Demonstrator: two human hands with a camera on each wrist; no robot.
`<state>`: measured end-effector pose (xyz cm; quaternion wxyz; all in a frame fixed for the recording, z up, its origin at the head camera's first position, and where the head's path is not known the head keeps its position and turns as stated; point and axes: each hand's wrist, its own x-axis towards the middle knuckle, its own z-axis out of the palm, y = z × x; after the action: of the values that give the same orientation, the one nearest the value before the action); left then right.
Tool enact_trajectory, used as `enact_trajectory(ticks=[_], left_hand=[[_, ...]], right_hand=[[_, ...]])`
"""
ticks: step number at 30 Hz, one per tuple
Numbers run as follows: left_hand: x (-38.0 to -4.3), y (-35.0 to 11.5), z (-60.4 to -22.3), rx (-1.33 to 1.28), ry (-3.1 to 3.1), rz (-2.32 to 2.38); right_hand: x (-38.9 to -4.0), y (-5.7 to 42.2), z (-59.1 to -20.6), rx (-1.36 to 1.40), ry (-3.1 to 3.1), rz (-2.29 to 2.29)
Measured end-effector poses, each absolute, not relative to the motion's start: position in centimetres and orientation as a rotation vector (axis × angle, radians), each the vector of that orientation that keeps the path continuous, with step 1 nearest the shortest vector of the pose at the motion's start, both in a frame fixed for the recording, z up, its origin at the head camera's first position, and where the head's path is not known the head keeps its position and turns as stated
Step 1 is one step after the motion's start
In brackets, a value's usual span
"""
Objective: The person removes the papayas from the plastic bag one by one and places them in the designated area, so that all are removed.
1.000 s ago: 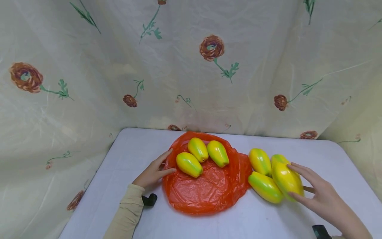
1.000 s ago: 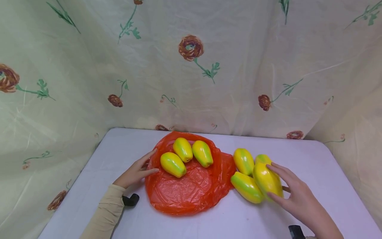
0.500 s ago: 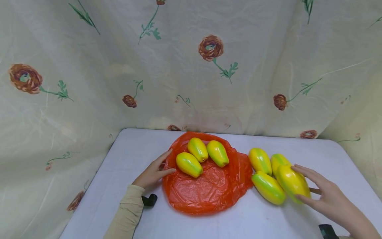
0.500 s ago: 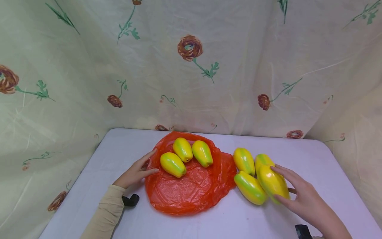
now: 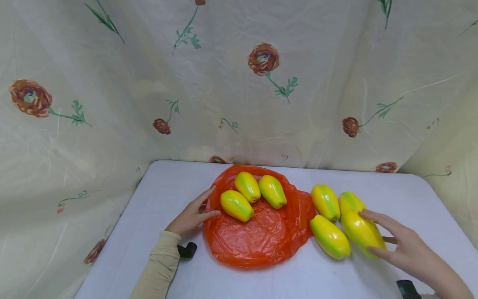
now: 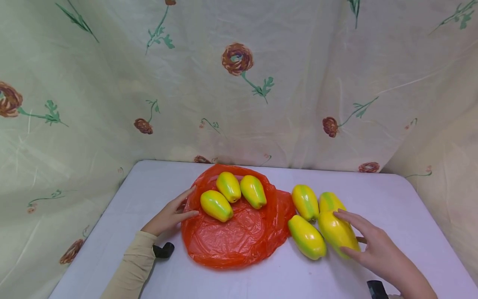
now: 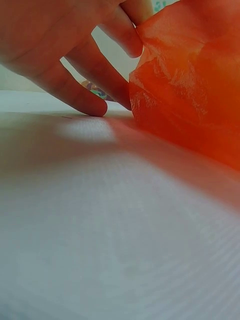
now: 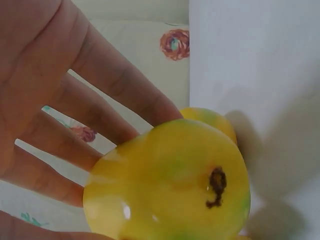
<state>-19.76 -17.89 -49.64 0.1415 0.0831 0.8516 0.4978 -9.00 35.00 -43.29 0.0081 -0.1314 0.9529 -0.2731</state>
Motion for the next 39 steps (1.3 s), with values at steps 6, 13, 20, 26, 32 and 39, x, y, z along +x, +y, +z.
enact_trajectory(ticks=[6,13,20,26,32,39], left_hand=[[-19.9,-17.8,-49.7,0.246,2.476,1.424],[-19.8,-17.9,-49.7,0.247,2.468,1.43],[-19.8,-17.8,-49.7,0.253,2.478,1.426],[-19.8,-17.8,-49.6,0.252,2.479,1.422],[-19.7,-17.8,-49.7,0.272,2.482,1.416],[-19.7,-17.8,-49.5,0.269,2.48,1.425]], right_hand=[[-9.1,34.7,-43.5,-0.449,2.958,-0.844],[-9.3,34.7,-43.8,-0.442,2.916,-0.807],[-9.5,34.3,-44.1,-0.416,2.871,-0.782],[-9.7,33.9,-44.2,-0.398,2.822,-0.777],[-10.0,33.5,-44.3,-0.342,2.788,-0.756],[-10.1,33.1,-44.5,-0.326,2.786,-0.737]])
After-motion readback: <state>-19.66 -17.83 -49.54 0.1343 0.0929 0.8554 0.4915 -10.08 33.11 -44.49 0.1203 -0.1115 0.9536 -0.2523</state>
